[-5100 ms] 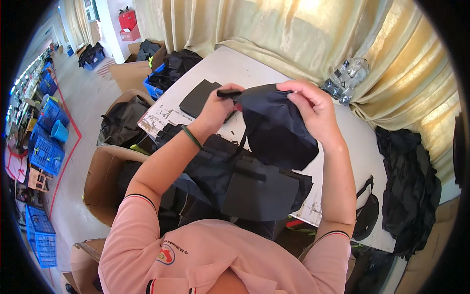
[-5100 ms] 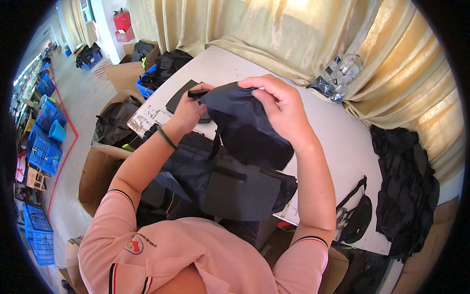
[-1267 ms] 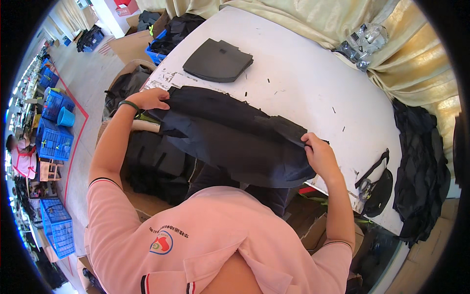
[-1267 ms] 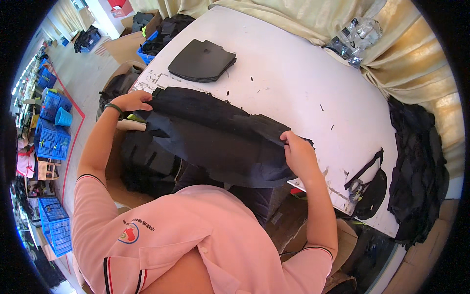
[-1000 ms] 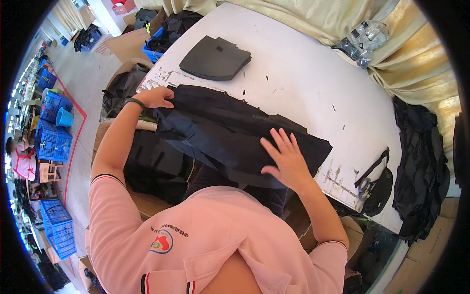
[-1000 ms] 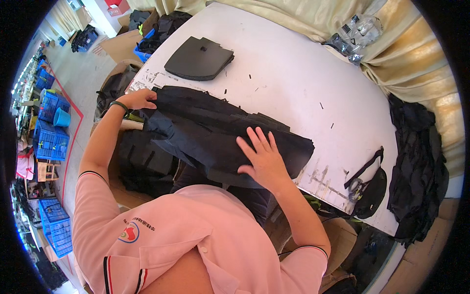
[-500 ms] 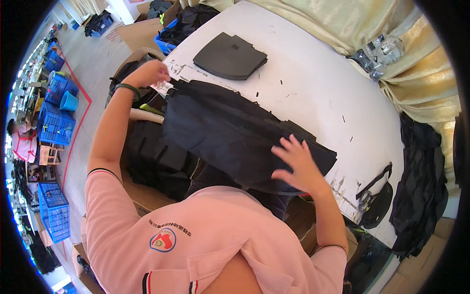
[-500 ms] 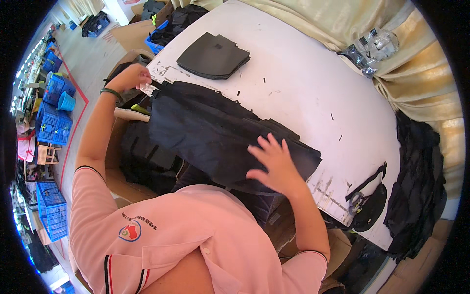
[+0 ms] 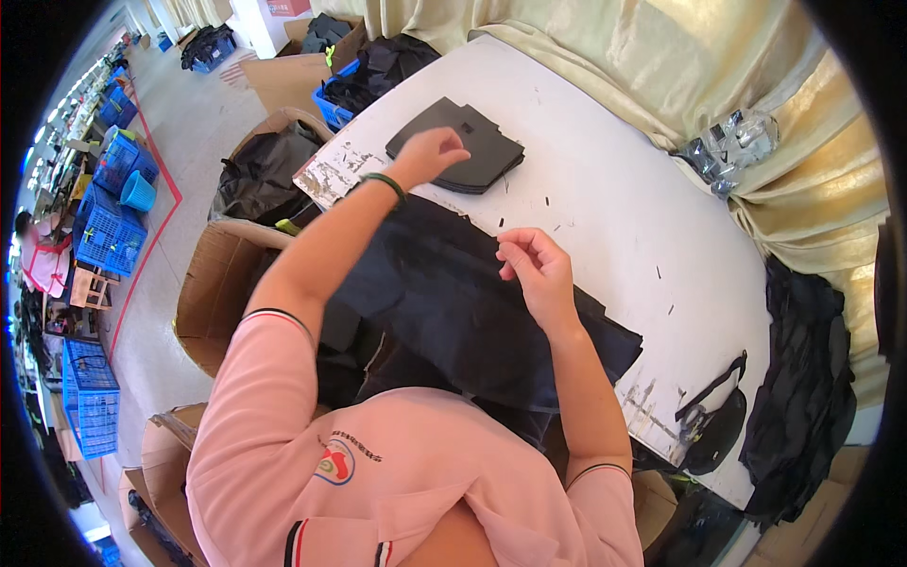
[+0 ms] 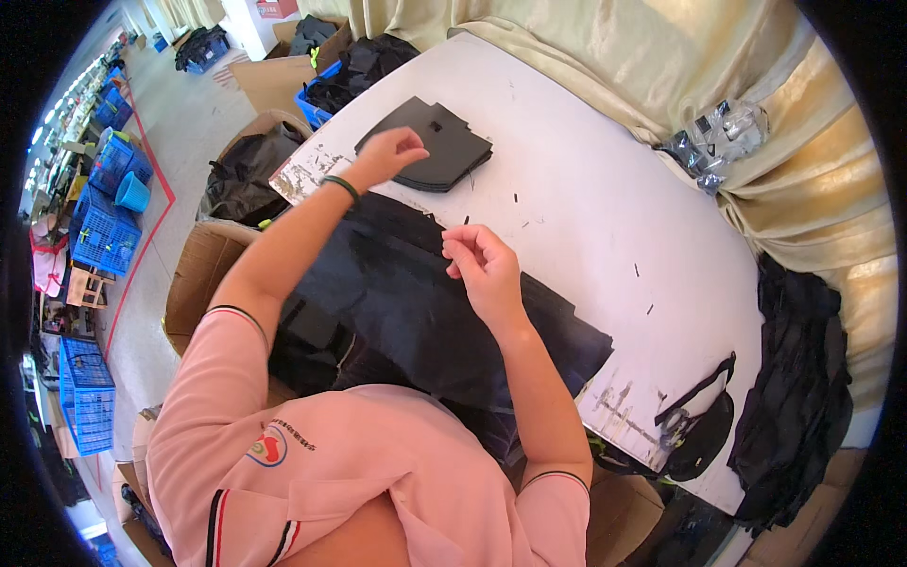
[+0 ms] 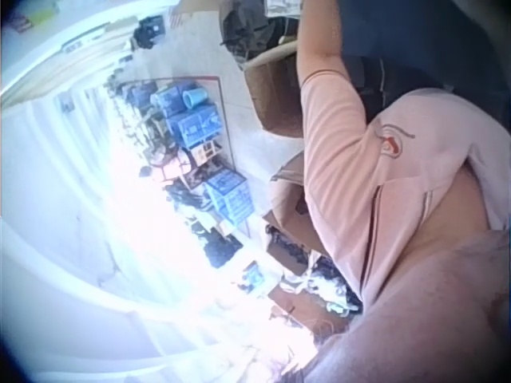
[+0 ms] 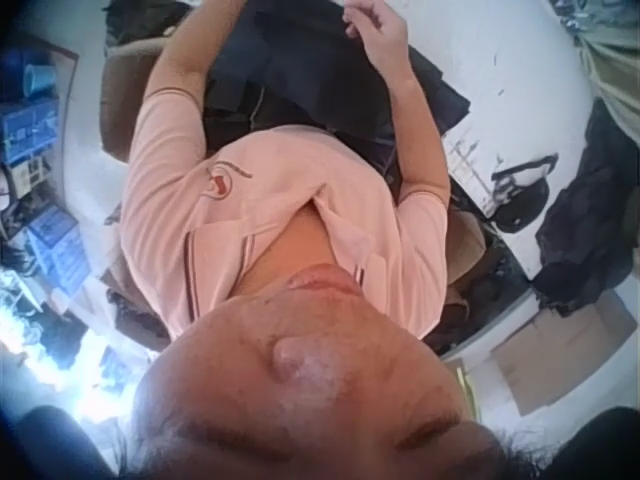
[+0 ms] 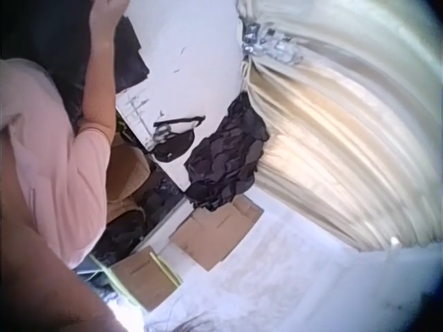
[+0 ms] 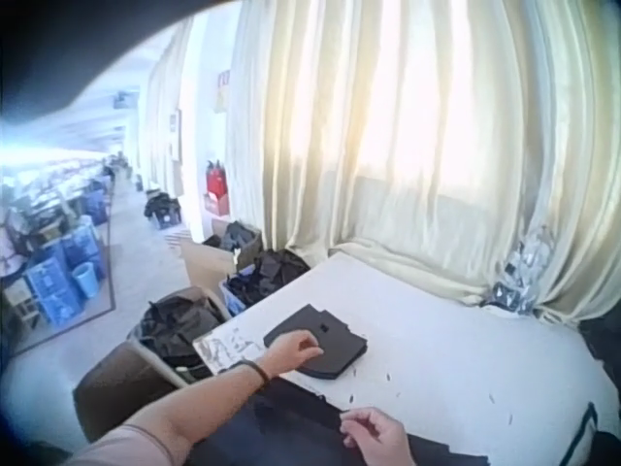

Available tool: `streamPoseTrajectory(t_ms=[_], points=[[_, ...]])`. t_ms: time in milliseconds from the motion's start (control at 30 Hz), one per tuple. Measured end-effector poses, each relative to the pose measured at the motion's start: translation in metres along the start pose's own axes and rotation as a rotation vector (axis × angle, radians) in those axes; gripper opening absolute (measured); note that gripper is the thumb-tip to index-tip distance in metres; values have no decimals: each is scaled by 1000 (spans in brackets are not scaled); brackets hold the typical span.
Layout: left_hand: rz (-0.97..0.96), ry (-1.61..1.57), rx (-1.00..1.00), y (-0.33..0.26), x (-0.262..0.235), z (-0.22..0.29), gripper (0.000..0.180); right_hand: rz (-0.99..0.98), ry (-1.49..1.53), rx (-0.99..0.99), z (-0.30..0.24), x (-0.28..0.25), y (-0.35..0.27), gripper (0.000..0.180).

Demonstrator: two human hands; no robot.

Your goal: Sorting and organizing black fabric components and lining panels on a work table.

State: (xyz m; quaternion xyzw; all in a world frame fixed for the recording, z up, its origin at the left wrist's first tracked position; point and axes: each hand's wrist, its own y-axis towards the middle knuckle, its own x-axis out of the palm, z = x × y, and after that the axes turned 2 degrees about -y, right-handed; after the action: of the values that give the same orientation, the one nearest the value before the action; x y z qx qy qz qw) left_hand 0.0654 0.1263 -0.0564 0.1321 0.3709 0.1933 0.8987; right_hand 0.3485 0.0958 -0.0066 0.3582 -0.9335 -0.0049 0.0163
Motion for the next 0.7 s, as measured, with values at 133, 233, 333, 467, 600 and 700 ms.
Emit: streamPoseTrajectory(t_ms=[133, 233, 333, 467, 600, 700], points=[[99, -82, -64, -12, 41, -19, 27, 6, -175, -10, 27, -3, -5, 9], [33, -157, -85, -15, 26, 6, 23, 53, -439, -206, 36, -10, -20, 9], [-335, -399, -49, -28, -17, 2, 20, 70, -598, -399, 41, -17, -26, 9], [-1067, -83, -77, -77, -65, 43, 23, 72, -610, -406, 42, -19, -28, 9], [-939, 378, 99, -128, -48, 11, 28, -1, -577, -423, 35, -1, -19, 10], [-850, 296, 183, -122, -50, 8, 27, -98, -532, -419, 38, 7, -15, 15]])
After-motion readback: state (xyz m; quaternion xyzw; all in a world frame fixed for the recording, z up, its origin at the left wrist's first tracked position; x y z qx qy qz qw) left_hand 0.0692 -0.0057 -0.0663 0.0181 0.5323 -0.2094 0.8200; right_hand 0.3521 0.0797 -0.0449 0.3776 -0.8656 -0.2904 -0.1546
